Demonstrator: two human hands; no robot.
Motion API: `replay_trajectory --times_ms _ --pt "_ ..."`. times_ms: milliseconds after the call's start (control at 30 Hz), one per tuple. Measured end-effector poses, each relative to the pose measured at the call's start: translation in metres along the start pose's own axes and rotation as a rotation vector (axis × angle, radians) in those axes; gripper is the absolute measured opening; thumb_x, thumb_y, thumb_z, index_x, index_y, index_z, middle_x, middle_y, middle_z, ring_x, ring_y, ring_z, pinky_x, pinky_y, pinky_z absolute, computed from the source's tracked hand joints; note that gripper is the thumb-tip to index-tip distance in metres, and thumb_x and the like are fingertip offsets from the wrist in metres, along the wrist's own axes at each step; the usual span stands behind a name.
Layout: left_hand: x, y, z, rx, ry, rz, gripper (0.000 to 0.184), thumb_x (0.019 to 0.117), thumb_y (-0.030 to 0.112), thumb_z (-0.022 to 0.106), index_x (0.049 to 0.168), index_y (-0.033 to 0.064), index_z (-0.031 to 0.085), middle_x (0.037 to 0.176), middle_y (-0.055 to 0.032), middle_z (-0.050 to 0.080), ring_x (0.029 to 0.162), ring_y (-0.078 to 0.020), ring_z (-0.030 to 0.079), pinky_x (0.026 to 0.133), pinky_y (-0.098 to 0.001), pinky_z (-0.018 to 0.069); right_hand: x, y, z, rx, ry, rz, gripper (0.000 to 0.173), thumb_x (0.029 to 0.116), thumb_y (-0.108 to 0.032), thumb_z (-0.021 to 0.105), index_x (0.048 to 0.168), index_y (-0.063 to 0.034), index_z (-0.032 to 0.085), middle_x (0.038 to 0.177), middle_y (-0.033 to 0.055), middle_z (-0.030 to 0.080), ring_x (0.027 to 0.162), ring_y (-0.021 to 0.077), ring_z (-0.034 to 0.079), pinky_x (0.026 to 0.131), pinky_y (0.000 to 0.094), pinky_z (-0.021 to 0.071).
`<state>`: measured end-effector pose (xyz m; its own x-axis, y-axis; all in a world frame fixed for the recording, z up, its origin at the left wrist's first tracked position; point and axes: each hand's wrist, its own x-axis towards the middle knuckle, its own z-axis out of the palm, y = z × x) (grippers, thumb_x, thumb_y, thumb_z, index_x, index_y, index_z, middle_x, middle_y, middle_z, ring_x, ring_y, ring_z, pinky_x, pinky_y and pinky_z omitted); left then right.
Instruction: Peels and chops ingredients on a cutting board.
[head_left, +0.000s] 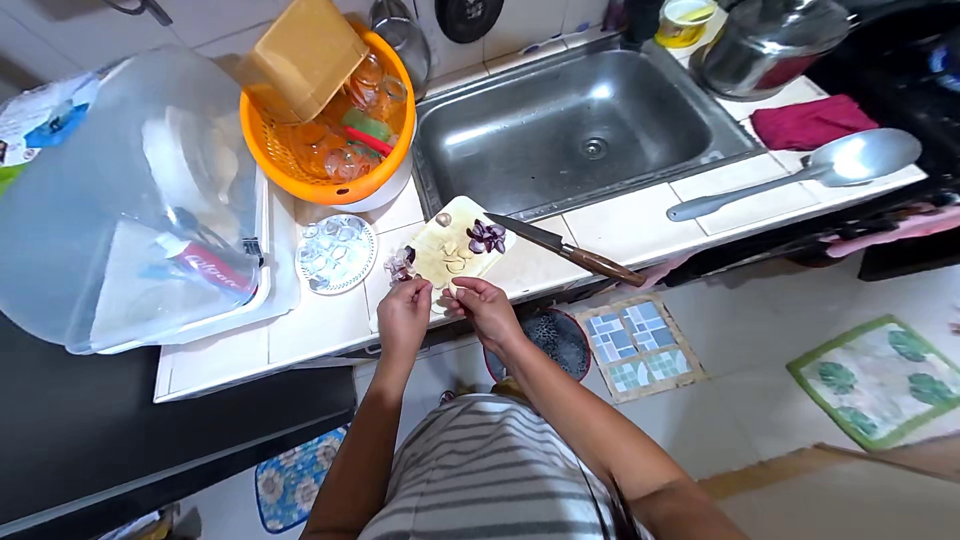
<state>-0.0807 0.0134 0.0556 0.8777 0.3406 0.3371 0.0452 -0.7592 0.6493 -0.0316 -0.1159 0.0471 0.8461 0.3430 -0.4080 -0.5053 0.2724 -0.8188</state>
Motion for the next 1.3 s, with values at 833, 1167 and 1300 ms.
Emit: replay_trajectory --times_ms 833,1167,1300 --pt "-0.011 0.004 0.011 -0.228 -0.055 0.024 0.014 0.0932 0.001 0.065 0.096 -0.0067 0.076 0.081 -0.0158 0.073 0.07 -0.0124 0.068 0.071 -0.0265 0.0559 0.003 0.036 -0.01 -0.529 0.064 -0.923 0.019 0.0854 0.012 0.061 0.098 0.0129 0.075 0.099 0.0248 0.075 0.095 0.0325 0.074 0.092 0.038 0.0575" --pt "-0.012 0.001 0.01 -0.252 -0.081 0.089 0.017 0.0947 0.0 0.061 0.097 -0.0086 0.075 0.084 -0.0181 0.073 0.074 -0.0162 0.071 0.075 -0.0289 0.0574 0.003 0.035 -0.012 -0.567 0.067 -0.98 0.018 0.0845 0.012 0.061 0.095 0.012 0.076 0.096 0.0232 0.076 0.093 0.0321 0.075 0.091 0.0378 0.0576" --pt "-0.012 -0.002 0.009 -0.27 -0.084 0.067 0.015 0.0926 -0.001 0.064 0.096 -0.0079 0.076 0.083 -0.0175 0.074 0.073 -0.0133 0.07 0.073 -0.0263 0.0574 0.006 0.036 -0.015 -0.644 0.049 -1.054 0.019 0.0831 0.012 0.062 0.095 0.0113 0.076 0.098 0.0233 0.076 0.094 0.0338 0.075 0.091 0.0373 0.0576"
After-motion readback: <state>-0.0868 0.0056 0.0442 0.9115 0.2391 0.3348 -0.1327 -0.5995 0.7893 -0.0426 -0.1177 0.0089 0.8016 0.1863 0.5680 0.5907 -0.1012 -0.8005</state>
